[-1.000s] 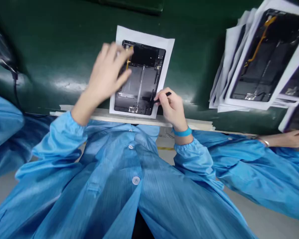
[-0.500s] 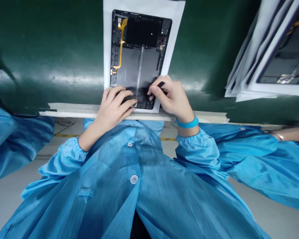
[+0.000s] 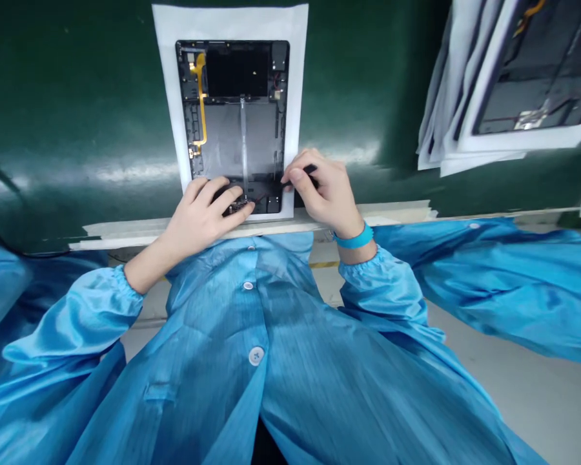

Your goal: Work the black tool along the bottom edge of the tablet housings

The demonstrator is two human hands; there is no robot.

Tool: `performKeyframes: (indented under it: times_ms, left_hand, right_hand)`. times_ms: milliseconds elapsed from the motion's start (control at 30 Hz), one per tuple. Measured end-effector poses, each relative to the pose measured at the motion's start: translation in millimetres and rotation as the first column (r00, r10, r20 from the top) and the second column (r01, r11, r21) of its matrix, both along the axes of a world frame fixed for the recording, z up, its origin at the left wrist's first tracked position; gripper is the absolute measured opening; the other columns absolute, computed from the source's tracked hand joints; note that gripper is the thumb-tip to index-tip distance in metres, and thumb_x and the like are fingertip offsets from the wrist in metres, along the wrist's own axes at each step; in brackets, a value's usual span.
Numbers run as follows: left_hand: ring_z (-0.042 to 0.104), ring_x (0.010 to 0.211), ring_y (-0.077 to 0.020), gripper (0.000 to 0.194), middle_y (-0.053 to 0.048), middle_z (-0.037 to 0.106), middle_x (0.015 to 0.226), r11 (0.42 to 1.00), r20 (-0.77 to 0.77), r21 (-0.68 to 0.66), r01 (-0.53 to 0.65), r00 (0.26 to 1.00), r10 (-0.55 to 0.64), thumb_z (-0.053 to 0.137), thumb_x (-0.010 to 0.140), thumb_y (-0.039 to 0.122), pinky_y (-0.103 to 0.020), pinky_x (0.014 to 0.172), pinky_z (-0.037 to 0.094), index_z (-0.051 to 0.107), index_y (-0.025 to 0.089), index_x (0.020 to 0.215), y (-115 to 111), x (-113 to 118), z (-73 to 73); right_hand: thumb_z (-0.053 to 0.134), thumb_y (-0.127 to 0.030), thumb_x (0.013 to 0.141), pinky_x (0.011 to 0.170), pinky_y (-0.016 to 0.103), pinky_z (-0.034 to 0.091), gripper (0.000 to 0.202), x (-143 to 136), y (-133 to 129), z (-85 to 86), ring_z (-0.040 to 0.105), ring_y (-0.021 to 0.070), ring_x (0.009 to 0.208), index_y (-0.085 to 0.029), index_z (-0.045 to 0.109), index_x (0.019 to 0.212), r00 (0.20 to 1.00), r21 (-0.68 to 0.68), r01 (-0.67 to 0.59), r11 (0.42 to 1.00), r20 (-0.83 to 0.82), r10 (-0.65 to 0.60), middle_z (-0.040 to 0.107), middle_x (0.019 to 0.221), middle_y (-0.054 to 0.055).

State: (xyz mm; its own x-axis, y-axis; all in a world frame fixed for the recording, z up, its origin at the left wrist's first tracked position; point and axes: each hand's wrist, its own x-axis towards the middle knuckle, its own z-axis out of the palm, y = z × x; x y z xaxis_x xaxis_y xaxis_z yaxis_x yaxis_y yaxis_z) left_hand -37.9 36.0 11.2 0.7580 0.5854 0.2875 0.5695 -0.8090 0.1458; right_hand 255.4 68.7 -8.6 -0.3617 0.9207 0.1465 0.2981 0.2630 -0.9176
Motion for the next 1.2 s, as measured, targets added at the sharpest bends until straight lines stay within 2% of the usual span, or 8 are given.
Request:
performKeyframes:
  times_ms: [167,300,467,633,767,867,1067,1200]
  left_hand:
    - [0.071,0.125,-0.0308,0.025,-0.011,0.08,0.133,0.997,-0.011,0.035,0.065,0.998,-0.065,0.067,0.113,0.016,-0.046,0.1,0.055,0.074,0.024,0.135,8,-3,1.1]
    - [0.071,0.13,-0.0338,0.029,-0.012,0.077,0.14,0.995,-0.041,-0.045,0.086,0.995,-0.088,0.065,0.114,0.019,-0.049,0.101,0.056,0.074,0.029,0.14,12,-8,-2.4]
    - [0.069,0.136,-0.0354,0.037,-0.012,0.074,0.147,0.979,-0.068,-0.174,0.109,0.99,-0.123,0.063,0.114,0.02,-0.053,0.105,0.057,0.07,0.032,0.148,15,-13,-5.5]
    - [0.065,0.14,-0.0359,0.031,-0.011,0.071,0.151,0.932,-0.06,-0.357,0.067,0.994,-0.095,0.061,0.117,0.033,-0.06,0.114,0.052,0.072,0.034,0.146,26,-10,5.1]
    - [0.069,0.126,-0.0356,0.03,-0.011,0.077,0.129,0.866,-0.057,-0.499,0.028,0.996,-0.065,0.055,0.118,0.043,-0.063,0.111,0.051,0.08,0.03,0.128,50,0,20.5]
    - [0.07,0.117,-0.0351,0.027,-0.01,0.078,0.113,0.828,-0.086,-0.56,0.033,0.992,-0.097,0.059,0.115,0.044,-0.062,0.106,0.051,0.082,0.03,0.114,71,11,22.0]
    - [0.068,0.108,-0.0339,0.021,-0.007,0.071,0.092,0.807,-0.07,-0.583,0.099,0.983,-0.171,0.067,0.108,0.04,-0.065,0.104,0.05,0.078,0.028,0.095,93,23,9.6]
    - [0.066,0.106,-0.0324,0.023,-0.007,0.07,0.091,0.801,-0.098,-0.588,0.115,0.972,-0.211,0.068,0.107,0.042,-0.066,0.107,0.049,0.077,0.027,0.092,95,22,14.1]
  right_hand:
    - [0.046,-0.055,0.119,0.092,0.045,0.053,0.041,-4,3,-3.1,0.064,0.023,0.085,-0.026,0.068,0.1,0.991,0.08,-0.109,0.991,0.084,0.102,0.07,0.088,0.002]
    - [0.039,-0.056,0.12,0.094,0.047,0.052,0.046,-8,7,-6.2,0.064,0.0244,0.089,-0.025,0.066,0.101,0.972,0.144,-0.171,0.975,0.187,0.143,0.067,0.09,0.003]
    - [0.033,-0.056,0.121,0.091,0.048,0.053,0.048,0,1,-9.3,0.063,0.0253,0.088,-0.025,0.064,0.099,0.955,0.21,-0.174,0.962,0.276,0.112,0.063,0.086,0.004]
    - [0.039,-0.055,0.12,0.089,0.049,0.057,0.045,-2,-15,-6.0,0.065,0.0237,0.084,-0.026,0.065,0.098,0.981,0.203,-0.045,0.978,0.193,0.005,0.066,0.086,0.003]
    - [0.039,-0.053,0.122,0.094,0.05,0.061,0.043,-20,-37,-3.7,0.069,0.0218,0.082,-0.027,0.066,0.101,0.977,0.074,0.208,0.975,0.041,-0.211,0.067,0.086,0.001]
    - [0.038,-0.056,0.122,0.1,0.052,0.061,0.045,-35,-49,-3.6,0.071,0.0216,0.083,-0.028,0.067,0.101,0.955,0.005,0.295,0.955,0.019,-0.295,0.068,0.087,0.0]
    - [0.034,-0.062,0.121,0.11,0.057,0.058,0.051,-44,-52,-3.7,0.073,0.026,0.096,-0.03,0.068,0.1,0.954,-0.008,0.283,0.959,0.101,-0.281,0.07,0.086,0.002]
    - [0.029,-0.068,0.119,0.11,0.057,0.057,0.056,-44,-50,-3.3,0.072,0.0273,0.098,-0.031,0.068,0.1,0.96,-0.003,0.234,0.972,0.157,-0.231,0.071,0.088,0.004]
